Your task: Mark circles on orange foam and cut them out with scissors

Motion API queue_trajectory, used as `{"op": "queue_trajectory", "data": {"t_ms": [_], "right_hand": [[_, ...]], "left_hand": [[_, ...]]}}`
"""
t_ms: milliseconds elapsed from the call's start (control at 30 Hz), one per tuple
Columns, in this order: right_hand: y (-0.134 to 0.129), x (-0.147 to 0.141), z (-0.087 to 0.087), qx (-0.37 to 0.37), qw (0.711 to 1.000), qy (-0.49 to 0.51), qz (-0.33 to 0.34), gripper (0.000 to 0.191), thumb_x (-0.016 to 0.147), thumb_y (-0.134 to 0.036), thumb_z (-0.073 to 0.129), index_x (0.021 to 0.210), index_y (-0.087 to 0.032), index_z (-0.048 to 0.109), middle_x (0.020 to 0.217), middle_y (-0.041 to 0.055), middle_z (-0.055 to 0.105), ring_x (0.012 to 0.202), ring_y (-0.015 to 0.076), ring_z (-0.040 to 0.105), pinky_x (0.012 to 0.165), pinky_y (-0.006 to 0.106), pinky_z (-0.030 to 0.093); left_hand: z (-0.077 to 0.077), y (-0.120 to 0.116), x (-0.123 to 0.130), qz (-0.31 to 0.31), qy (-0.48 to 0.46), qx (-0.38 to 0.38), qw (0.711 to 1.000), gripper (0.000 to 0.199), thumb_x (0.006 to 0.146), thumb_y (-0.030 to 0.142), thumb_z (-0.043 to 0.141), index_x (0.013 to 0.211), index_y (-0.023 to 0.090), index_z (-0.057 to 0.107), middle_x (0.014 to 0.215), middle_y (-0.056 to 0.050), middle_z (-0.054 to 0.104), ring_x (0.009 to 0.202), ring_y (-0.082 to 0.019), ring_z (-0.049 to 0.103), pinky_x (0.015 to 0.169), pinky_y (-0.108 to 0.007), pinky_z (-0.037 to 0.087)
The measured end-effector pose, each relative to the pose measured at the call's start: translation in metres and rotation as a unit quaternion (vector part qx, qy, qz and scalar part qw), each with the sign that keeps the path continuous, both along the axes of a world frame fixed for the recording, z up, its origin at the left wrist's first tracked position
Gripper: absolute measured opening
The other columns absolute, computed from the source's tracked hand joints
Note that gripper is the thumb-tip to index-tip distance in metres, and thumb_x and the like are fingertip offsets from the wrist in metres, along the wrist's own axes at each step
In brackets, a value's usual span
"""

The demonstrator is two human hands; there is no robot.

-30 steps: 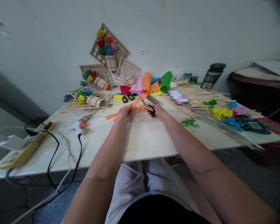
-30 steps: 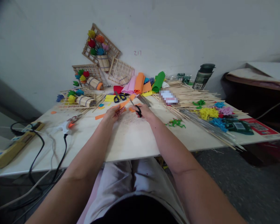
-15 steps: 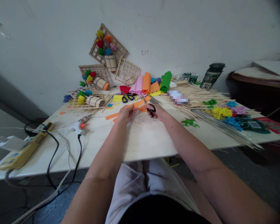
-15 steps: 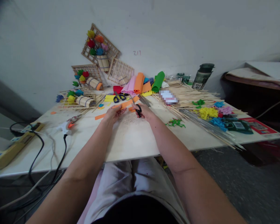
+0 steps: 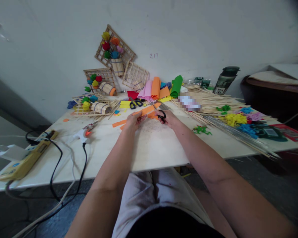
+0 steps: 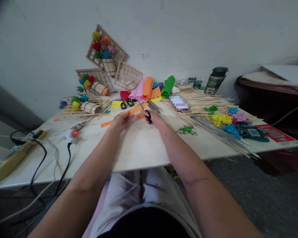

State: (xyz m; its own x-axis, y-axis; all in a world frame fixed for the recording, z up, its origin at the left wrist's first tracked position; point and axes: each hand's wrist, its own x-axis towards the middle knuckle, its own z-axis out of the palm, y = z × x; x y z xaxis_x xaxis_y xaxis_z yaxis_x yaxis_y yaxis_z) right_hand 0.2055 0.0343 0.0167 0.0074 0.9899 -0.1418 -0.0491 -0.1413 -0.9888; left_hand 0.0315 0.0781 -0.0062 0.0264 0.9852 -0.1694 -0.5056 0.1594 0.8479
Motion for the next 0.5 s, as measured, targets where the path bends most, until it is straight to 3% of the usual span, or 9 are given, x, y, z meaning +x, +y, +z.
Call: {"op": "queue_trajectory", "data": {"t_ms": [500], "right_hand": [[0.0096,0.0019,-0.0089,-0.03,0.998,-0.049,-0.02,0.03,0.077,-0.037,0.07,0.068,-0.011,0.059,0.041,-0.0039,0.045,0.033,0.0036,0.036,0.031,0.014,0.027]], "left_hand": [[0.0008,0.0005,0.0007,0.031,0.0,-0.042,0.999,0.016,0.082,0.003,0.052,0.097,0.005,0.054,0.069,-0.011,0.066,0.058,-0.018,0.068,0.058,-0.025,0.057]]}}
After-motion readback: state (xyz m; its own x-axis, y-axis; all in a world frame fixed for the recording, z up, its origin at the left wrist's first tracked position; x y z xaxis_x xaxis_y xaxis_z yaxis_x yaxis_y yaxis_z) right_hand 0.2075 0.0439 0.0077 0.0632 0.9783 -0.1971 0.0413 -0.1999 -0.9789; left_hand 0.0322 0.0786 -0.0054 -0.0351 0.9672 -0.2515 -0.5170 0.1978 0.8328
